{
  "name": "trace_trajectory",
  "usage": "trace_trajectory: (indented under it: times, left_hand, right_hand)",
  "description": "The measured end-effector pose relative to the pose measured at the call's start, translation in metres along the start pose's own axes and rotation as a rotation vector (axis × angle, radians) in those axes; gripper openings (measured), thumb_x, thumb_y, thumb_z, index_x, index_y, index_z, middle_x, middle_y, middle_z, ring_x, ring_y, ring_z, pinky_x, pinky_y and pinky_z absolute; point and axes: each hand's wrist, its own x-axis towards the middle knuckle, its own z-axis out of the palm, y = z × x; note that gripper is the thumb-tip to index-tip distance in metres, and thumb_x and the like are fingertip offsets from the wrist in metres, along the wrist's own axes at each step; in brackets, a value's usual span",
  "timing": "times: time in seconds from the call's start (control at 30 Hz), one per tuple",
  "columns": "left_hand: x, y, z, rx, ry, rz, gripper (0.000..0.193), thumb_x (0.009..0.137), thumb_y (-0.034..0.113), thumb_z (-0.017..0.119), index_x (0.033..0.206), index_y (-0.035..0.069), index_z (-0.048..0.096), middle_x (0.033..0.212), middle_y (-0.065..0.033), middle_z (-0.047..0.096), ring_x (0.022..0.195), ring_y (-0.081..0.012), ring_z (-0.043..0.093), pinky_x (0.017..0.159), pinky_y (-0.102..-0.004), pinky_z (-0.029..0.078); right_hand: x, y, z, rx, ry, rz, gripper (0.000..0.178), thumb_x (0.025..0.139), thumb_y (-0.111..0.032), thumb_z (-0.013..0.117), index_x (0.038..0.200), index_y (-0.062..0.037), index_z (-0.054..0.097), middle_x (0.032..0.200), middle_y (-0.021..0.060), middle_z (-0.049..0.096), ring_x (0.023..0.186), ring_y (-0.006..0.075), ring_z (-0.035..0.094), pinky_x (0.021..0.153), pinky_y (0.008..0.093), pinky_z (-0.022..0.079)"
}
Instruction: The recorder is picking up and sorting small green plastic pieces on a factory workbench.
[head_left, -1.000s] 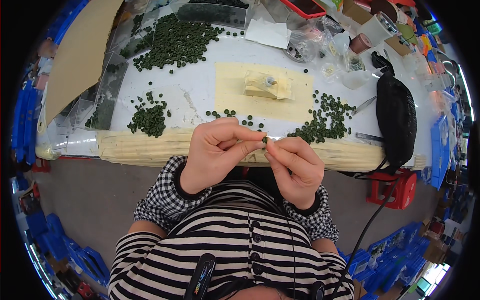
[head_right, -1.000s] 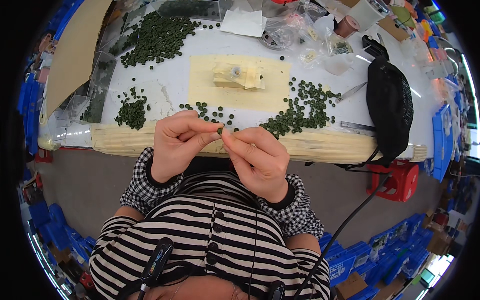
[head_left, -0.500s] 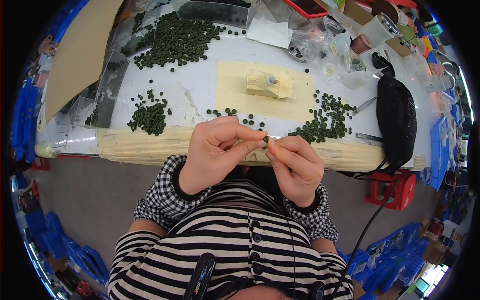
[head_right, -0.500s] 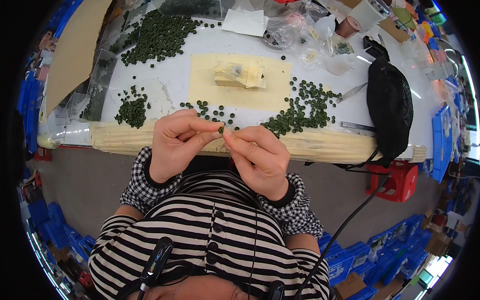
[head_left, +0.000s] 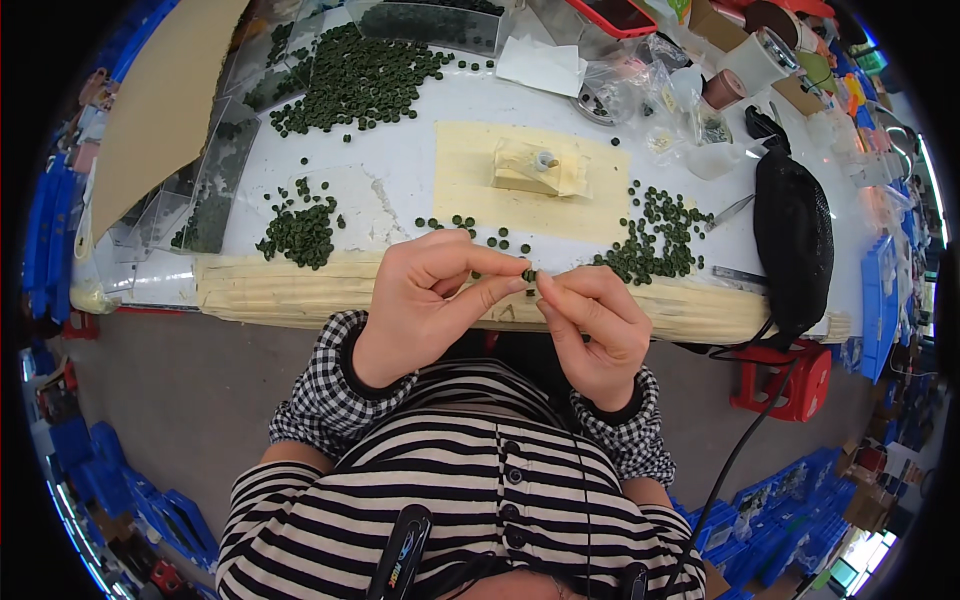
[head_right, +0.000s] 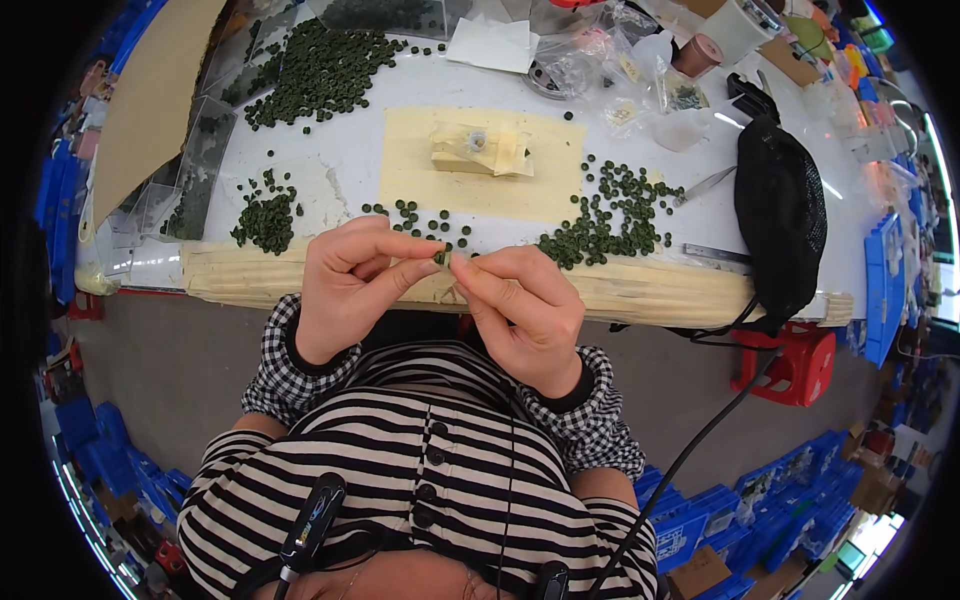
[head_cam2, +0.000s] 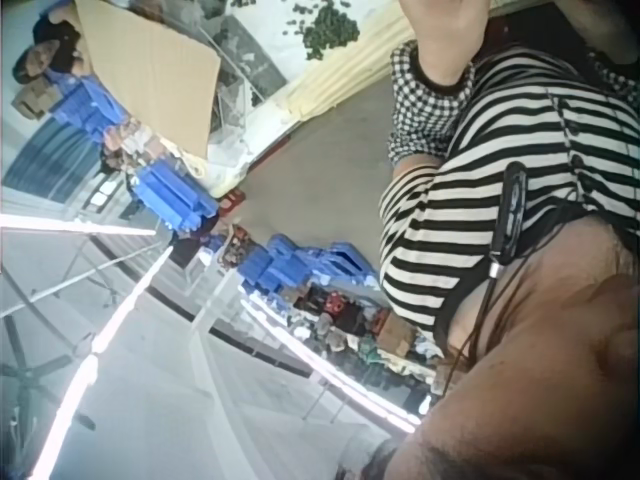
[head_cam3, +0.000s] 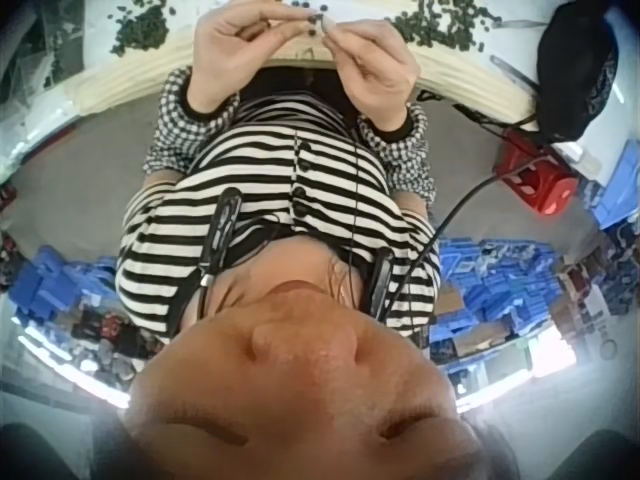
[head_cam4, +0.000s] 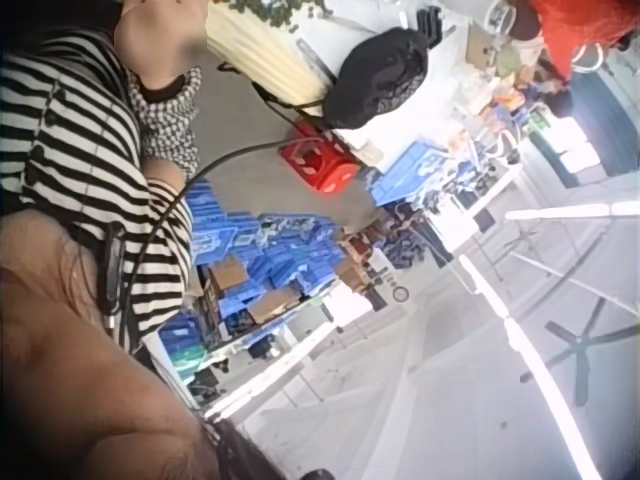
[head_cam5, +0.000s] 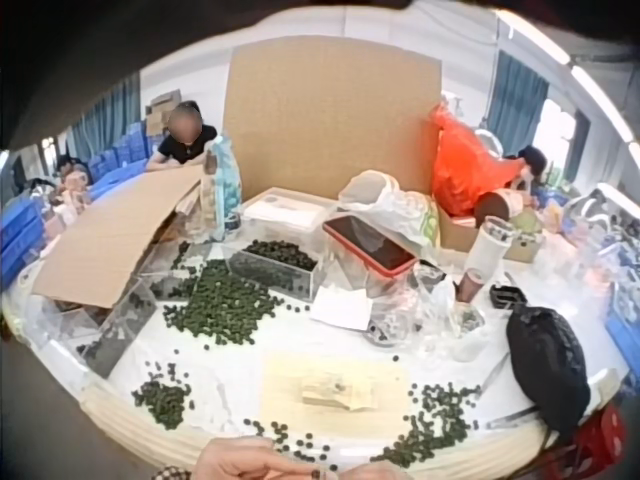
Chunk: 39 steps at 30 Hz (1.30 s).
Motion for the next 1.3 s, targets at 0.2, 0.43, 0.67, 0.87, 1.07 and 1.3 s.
trace_trajectory:
  times: [0.2, 0.43, 0.67, 0.87, 1.07, 1.3]
  left_hand:
    - [0.015, -0.010, -0.010, 0.546, 0.104, 0.084, 0.010, 0.080, 0.008, 0.074, 0.090, 0.005, 0.073, 0.066, -0.0067, 0.057, 0.054, -0.0200, 0.054, 0.049, -0.0311, 0.040]
    - [0.021, -0.021, -0.006, 0.742, 0.022, 0.150, 0.011, 0.083, 0.007, 0.070, 0.094, 0.005, 0.073, 0.070, -0.0088, 0.058, 0.056, -0.0245, 0.055, 0.053, -0.0340, 0.044]
    - [0.021, -0.015, -0.010, 0.505, 0.034, 0.058, 0.013, 0.091, 0.007, 0.063, 0.101, 0.002, 0.070, 0.068, -0.0035, 0.056, 0.053, -0.0202, 0.048, 0.054, -0.0320, 0.044]
    - [0.018, -0.013, -0.038, -1.289, 0.304, -0.366, 0.036, 0.101, 0.000, 0.041, 0.137, -0.001, 0.036, 0.115, -0.0104, 0.049, 0.094, -0.0140, 0.048, 0.078, -0.0246, 0.045]
    - [0.016, -0.005, -0.032, -1.316, 0.426, -0.494, 0.032, 0.102, 0.003, 0.042, 0.130, -0.010, 0.040, 0.124, -0.0235, 0.050, 0.117, -0.0224, 0.054, 0.101, -0.0271, 0.050]
    - [0.002, -0.025, -0.025, -1.419, 0.034, -0.483, 0.034, 0.105, 0.027, 0.045, 0.120, -0.002, 0.053, 0.083, -0.0001, 0.059, 0.067, -0.0038, 0.054, 0.063, -0.0145, 0.048]
  right_hand:
    - [-0.003, 0.012, -0.027, -0.176, 0.318, 0.218, 0.024, 0.081, 0.008, 0.070, 0.104, 0.0013, 0.072, 0.088, 0.0103, 0.066, 0.076, 0.0172, 0.061, 0.068, 0.0260, 0.049]
    - [0.002, 0.025, -0.049, -0.541, 0.232, 0.233, 0.016, 0.082, 0.003, 0.071, 0.098, -0.0018, 0.073, 0.086, 0.0085, 0.066, 0.079, 0.0199, 0.059, 0.070, 0.0296, 0.047]
    - [0.016, 0.040, -0.053, -0.731, 0.040, 0.170, 0.013, 0.077, -0.003, 0.073, 0.090, -0.0036, 0.072, 0.081, 0.0053, 0.063, 0.082, 0.0257, 0.054, 0.073, 0.0364, 0.044]
    - [0.023, 0.045, -0.046, -0.915, -0.032, 0.126, 0.008, 0.078, -0.008, 0.073, 0.085, -0.0050, 0.072, 0.083, 0.0046, 0.061, 0.085, 0.0255, 0.053, 0.079, 0.0387, 0.042]
    - [0.026, 0.043, -0.047, -0.883, -0.041, 0.148, 0.009, 0.076, -0.005, 0.072, 0.082, -0.0032, 0.067, 0.082, 0.0051, 0.062, 0.086, 0.0268, 0.054, 0.078, 0.0393, 0.043]
    - [0.024, 0.023, -0.036, -0.493, 0.164, 0.257, 0.011, 0.077, 0.004, 0.069, 0.085, -0.0015, 0.064, 0.079, 0.0080, 0.063, 0.072, 0.0213, 0.061, 0.065, 0.0313, 0.049]
